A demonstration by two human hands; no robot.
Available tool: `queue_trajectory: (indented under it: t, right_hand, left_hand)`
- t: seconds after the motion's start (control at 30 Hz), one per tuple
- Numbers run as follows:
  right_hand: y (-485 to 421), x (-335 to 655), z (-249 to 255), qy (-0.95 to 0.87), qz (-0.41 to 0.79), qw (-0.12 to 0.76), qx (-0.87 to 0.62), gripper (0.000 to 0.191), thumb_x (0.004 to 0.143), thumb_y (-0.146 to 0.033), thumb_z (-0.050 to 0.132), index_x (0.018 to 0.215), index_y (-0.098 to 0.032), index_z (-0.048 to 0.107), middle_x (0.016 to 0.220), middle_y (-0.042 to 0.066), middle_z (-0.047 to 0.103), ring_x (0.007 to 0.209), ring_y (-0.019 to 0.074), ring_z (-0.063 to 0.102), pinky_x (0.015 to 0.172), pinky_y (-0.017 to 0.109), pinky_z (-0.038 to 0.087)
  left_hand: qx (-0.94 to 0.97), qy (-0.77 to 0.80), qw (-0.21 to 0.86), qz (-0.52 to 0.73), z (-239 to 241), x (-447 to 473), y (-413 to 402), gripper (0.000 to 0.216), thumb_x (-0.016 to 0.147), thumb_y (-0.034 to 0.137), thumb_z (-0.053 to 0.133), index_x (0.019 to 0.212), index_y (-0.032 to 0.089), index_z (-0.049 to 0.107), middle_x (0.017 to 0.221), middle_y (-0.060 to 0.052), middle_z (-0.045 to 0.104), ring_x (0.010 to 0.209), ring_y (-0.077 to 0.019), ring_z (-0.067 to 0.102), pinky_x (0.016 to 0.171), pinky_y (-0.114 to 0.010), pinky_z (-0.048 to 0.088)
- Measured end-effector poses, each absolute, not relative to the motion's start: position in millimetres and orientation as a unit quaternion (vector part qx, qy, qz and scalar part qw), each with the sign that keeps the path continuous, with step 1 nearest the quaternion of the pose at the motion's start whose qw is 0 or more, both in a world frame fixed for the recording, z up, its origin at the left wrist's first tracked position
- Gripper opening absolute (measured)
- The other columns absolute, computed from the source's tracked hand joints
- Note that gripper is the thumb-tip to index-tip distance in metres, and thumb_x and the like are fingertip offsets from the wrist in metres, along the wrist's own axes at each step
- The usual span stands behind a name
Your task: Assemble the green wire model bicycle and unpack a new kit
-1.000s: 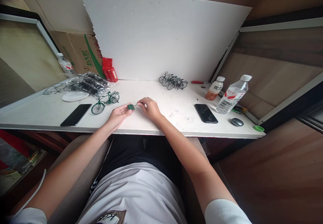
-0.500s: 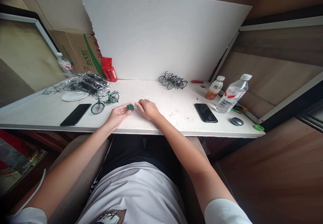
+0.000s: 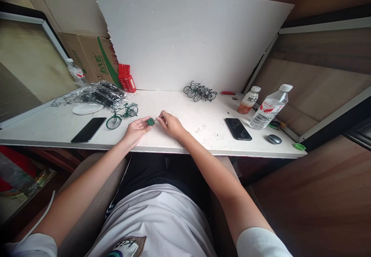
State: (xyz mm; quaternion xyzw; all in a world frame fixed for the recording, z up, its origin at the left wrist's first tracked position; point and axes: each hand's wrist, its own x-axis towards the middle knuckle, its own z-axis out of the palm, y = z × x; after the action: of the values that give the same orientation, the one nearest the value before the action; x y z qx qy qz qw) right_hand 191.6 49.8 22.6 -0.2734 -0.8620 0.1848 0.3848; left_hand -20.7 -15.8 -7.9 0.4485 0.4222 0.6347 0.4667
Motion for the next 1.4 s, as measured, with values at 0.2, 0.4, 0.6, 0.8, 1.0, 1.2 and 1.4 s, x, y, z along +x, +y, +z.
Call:
queue_trajectory:
  t: [0.2, 0.4, 0.6, 0.8, 1.0, 1.2, 1.4]
  right_hand:
    - [49.9, 190.5, 24.0, -0.863, 0.17, 0.372, -0.296, 0.04, 0.113, -0.058, 0.046, 0.092, -0.025, 0.054, 0.077, 0.0, 0.064, 0.067, 0.0177, 0.055, 0.069, 0.031, 0.039]
    - [48.7, 191.0, 21.5, -0.858, 0.208, 0.36, -0.303, 0.031, 0.115, -0.054, 0.043, 0.105, -0.026, 0.051, 0.088, 0.001, 0.068, 0.073, 0.0194, 0.06, 0.071, 0.031, 0.043]
    - [47.1, 190.1, 19.5, -0.862, 0.221, 0.368, -0.268, 0.024, 0.115, -0.049, 0.041, 0.113, -0.026, 0.046, 0.107, 0.007, 0.07, 0.087, 0.0213, 0.065, 0.079, 0.034, 0.049]
    - [49.7, 191.2, 19.8, -0.847, 0.254, 0.389, -0.257, 0.026, 0.113, -0.052, 0.048, 0.11, -0.026, 0.047, 0.087, 0.001, 0.07, 0.076, 0.0208, 0.066, 0.076, 0.034, 0.049]
    - [49.9, 192.0, 21.9, -0.84, 0.261, 0.392, -0.27, 0.031, 0.11, -0.057, 0.053, 0.103, -0.027, 0.049, 0.078, -0.002, 0.069, 0.07, 0.0197, 0.063, 0.075, 0.034, 0.048]
    - [51.3, 192.3, 22.5, -0.838, 0.265, 0.393, -0.269, 0.031, 0.109, -0.055, 0.055, 0.098, -0.027, 0.049, 0.073, -0.003, 0.067, 0.066, 0.0192, 0.061, 0.074, 0.034, 0.048]
    - [49.4, 192.6, 25.1, -0.839, 0.268, 0.374, -0.29, 0.032, 0.11, -0.054, 0.055, 0.094, -0.027, 0.049, 0.069, -0.004, 0.067, 0.064, 0.0186, 0.06, 0.072, 0.033, 0.046]
  left_hand:
    - [0.45, 0.43, 0.468, 0.627, -6.1, -20.7, -17.7, 0.082, 0.054, 0.033, 0.106, 0.129, 0.012, 0.078, 0.144, -0.023, 0.073, 0.137, -0.0385, 0.066, 0.122, -0.057, 0.048]
    - [0.457, 0.432, 0.461, 0.626, -5.8, -20.0, -17.6, 0.083, 0.056, 0.034, 0.105, 0.131, 0.013, 0.078, 0.143, -0.022, 0.074, 0.136, -0.0371, 0.066, 0.123, -0.055, 0.048]
    - [0.442, 0.422, 0.461, 0.643, -6.9, -21.0, -15.7, 0.082, 0.059, 0.035, 0.104, 0.134, 0.014, 0.077, 0.139, -0.019, 0.075, 0.135, -0.0325, 0.066, 0.126, -0.051, 0.045]
    - [0.442, 0.421, 0.465, 0.642, -8.2, -21.6, -14.8, 0.083, 0.059, 0.035, 0.104, 0.134, 0.014, 0.077, 0.138, -0.019, 0.075, 0.132, -0.0317, 0.068, 0.125, -0.051, 0.045]
    - [0.446, 0.42, 0.461, 0.642, -10.4, -22.5, -13.5, 0.081, 0.059, 0.036, 0.104, 0.133, 0.014, 0.077, 0.138, -0.019, 0.075, 0.133, -0.0325, 0.068, 0.124, -0.052, 0.046]
    - [0.448, 0.422, 0.464, 0.638, -12.0, -23.8, -12.7, 0.081, 0.058, 0.036, 0.104, 0.132, 0.014, 0.077, 0.14, -0.02, 0.075, 0.132, -0.0321, 0.068, 0.124, -0.052, 0.046]
    - [0.452, 0.425, 0.459, 0.635, -12.2, -23.8, -12.5, 0.08, 0.058, 0.036, 0.104, 0.131, 0.014, 0.078, 0.14, -0.02, 0.075, 0.133, -0.0331, 0.068, 0.124, -0.053, 0.047]
